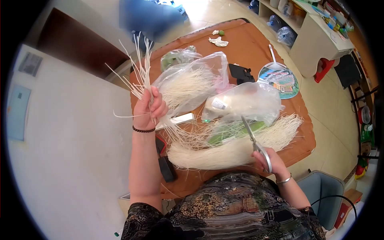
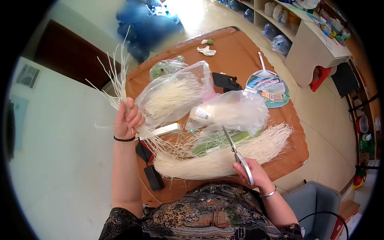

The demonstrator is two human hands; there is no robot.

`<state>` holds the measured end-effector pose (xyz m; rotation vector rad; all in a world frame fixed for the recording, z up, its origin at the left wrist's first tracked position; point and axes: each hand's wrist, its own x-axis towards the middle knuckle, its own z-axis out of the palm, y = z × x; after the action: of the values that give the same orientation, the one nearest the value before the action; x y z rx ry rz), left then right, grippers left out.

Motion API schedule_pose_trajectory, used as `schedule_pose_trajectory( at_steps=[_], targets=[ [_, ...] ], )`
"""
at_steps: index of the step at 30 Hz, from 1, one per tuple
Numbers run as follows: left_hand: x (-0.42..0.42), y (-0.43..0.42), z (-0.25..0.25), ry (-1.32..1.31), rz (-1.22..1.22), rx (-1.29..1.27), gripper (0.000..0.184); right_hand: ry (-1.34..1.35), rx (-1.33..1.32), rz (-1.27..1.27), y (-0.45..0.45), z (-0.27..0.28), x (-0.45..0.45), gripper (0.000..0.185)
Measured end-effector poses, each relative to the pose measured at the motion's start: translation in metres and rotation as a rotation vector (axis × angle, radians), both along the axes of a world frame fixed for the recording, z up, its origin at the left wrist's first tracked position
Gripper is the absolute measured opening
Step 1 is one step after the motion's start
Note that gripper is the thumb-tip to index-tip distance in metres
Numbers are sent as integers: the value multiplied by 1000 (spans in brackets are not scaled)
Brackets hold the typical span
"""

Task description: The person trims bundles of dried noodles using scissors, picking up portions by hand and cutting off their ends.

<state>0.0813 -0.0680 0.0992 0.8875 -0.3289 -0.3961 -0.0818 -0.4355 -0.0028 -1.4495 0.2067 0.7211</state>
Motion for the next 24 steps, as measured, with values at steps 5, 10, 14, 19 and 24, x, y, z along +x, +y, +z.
schedule_pose_trajectory(
  at_steps=[5,10,14,19,24],
  targets=[
    [0,-22,10,40,226,399,22,65,-18,16,16,0,2,37],
    [35,-60,-12,-295,19,1106,21,105,-28,7,23,1,2,37],
    [77,-37,-75,-430,-6,1371,26,106,-37,-24,19,-4,0,37],
    [81,-27,-59,-146,234,832,19,181,-31,-75,13,-19,-2,38],
    [76,-40,-20,-163,190,671,19,221,-59,-77,18,-20,4,38]
  ],
)
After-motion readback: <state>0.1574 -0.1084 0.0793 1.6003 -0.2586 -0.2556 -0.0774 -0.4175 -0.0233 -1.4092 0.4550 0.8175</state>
